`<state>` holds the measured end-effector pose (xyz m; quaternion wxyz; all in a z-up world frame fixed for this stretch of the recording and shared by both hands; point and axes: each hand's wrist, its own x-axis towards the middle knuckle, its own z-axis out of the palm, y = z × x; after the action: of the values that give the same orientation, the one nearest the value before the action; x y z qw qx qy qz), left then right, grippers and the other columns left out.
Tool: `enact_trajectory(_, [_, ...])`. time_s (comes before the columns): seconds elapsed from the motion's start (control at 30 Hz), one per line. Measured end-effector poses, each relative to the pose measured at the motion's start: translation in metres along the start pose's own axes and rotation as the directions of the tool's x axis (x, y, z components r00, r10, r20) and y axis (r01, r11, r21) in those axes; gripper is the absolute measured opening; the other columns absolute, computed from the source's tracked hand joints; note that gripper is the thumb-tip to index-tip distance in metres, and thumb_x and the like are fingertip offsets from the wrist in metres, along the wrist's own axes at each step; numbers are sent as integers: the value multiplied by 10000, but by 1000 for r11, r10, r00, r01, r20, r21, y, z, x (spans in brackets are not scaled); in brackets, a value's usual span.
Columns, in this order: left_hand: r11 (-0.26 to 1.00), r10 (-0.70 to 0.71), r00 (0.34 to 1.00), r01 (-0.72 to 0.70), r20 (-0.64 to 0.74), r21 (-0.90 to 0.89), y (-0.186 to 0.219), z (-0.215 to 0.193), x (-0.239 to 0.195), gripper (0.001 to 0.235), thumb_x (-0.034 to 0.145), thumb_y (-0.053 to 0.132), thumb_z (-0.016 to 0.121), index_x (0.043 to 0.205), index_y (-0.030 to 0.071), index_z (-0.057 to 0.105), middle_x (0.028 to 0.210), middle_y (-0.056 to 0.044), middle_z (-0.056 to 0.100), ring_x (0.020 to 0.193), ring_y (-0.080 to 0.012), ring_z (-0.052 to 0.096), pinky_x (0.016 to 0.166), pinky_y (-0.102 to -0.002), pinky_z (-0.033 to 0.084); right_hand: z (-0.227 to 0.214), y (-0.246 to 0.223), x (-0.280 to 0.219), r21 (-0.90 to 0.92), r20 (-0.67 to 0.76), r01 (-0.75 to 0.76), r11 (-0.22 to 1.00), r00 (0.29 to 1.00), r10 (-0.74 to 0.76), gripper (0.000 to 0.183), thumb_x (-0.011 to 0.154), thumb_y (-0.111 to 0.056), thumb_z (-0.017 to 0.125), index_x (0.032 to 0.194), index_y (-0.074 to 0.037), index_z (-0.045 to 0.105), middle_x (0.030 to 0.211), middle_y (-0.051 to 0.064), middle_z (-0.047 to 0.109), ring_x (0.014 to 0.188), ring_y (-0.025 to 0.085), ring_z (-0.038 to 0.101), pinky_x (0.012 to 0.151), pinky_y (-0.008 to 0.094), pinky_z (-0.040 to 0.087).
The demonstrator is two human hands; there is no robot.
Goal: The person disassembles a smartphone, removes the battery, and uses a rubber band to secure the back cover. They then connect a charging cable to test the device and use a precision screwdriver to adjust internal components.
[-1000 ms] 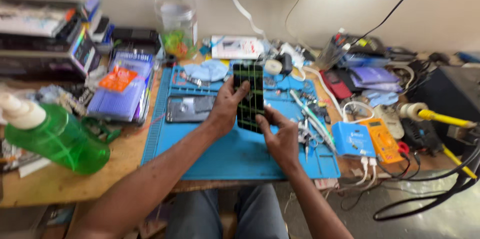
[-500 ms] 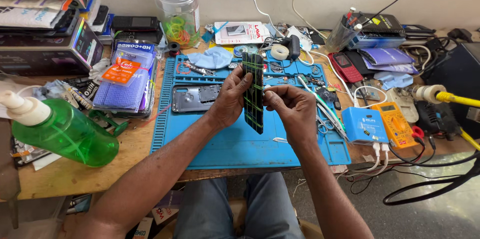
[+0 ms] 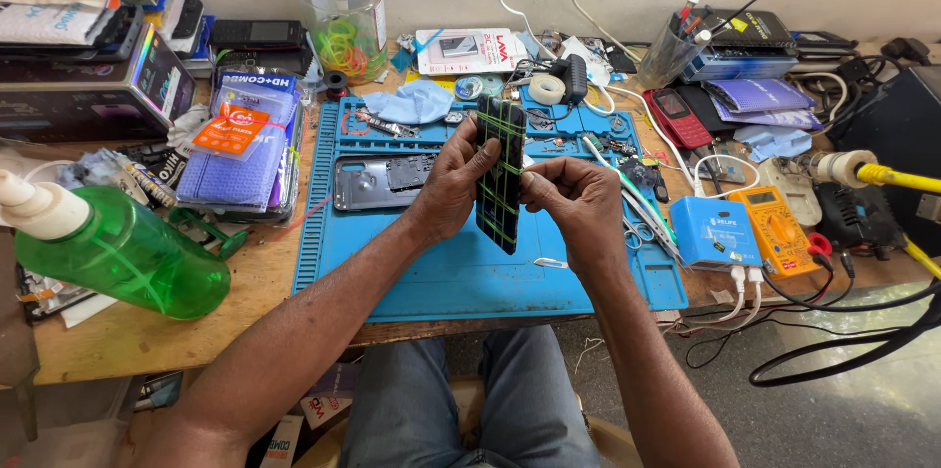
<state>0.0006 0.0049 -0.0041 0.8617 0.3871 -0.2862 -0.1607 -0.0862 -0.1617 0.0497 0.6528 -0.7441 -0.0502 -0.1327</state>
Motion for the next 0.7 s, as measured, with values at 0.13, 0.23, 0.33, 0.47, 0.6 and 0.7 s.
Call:
enact_trajectory(0.13, [999, -12, 1000, 13, -18, 48, -2, 1, -2, 370, 1037, 341, 663, 1280, 100, 522, 1071, 14, 630, 1008, -72, 604, 931, -284, 527, -5, 7, 1, 44, 21, -32, 998, 999, 31, 157, 906, -106, 770, 964, 39, 759, 804, 91, 760, 697, 114, 708, 650, 244, 576])
enact_trajectory(0.23, [998, -7, 1000, 9, -29, 68, -2, 2, -2, 369, 1042, 342, 654, 1288, 104, 518, 1076, 16, 628, 1012, -68, 599, 934, -280, 523, -10, 11, 5, 68, 50, -60, 996, 997, 57, 145, 912, -107, 768, 949, 33, 760, 802, 91, 760, 696, 113, 705, 656, 246, 572])
enact_trajectory(0.33, [999, 6, 1000, -4, -23, 54, -4, 4, -5, 363, 1053, 335, 649, 1296, 101, 513, 1078, 17, 623, 1009, -66, 593, 931, -283, 519, -15, 15, 8, 106, 86, -93, 990, 993, 84, 137, 907, -102, 768, 936, 31, 754, 801, 94, 758, 697, 117, 703, 663, 252, 571])
enact_trajectory(0.47, [994, -6, 999, 11, -48, 105, -6, 8, -7, 369, 1042, 330, 640, 1301, 101, 511, 1095, 12, 638, 1028, -64, 602, 941, -283, 528, -23, 18, 7, 96, 90, -106, 990, 991, 97, 132, 906, -97, 765, 935, 32, 754, 795, 94, 754, 694, 124, 701, 665, 262, 573])
enact_trajectory(0.6, [989, 15, 998, -5, -66, 146, -6, 11, -3, 347, 1056, 282, 631, 1313, 79, 516, 1143, 4, 649, 1066, -61, 606, 954, -263, 529, -27, 25, 5, 156, 79, -88, 984, 994, 76, 134, 928, -87, 748, 968, 41, 757, 823, 102, 758, 716, 128, 698, 684, 267, 564])
enact_trajectory(0.7, [995, 8, 993, 3, -116, 97, -11, 12, -2, 305, 1091, 247, 562, 1326, 55, 533, 1150, -15, 670, 1032, -67, 619, 917, -259, 538, -29, 33, 2, 244, 28, -108, 964, 994, 104, 166, 953, -89, 722, 1036, 51, 754, 862, 106, 757, 737, 138, 702, 699, 275, 572])
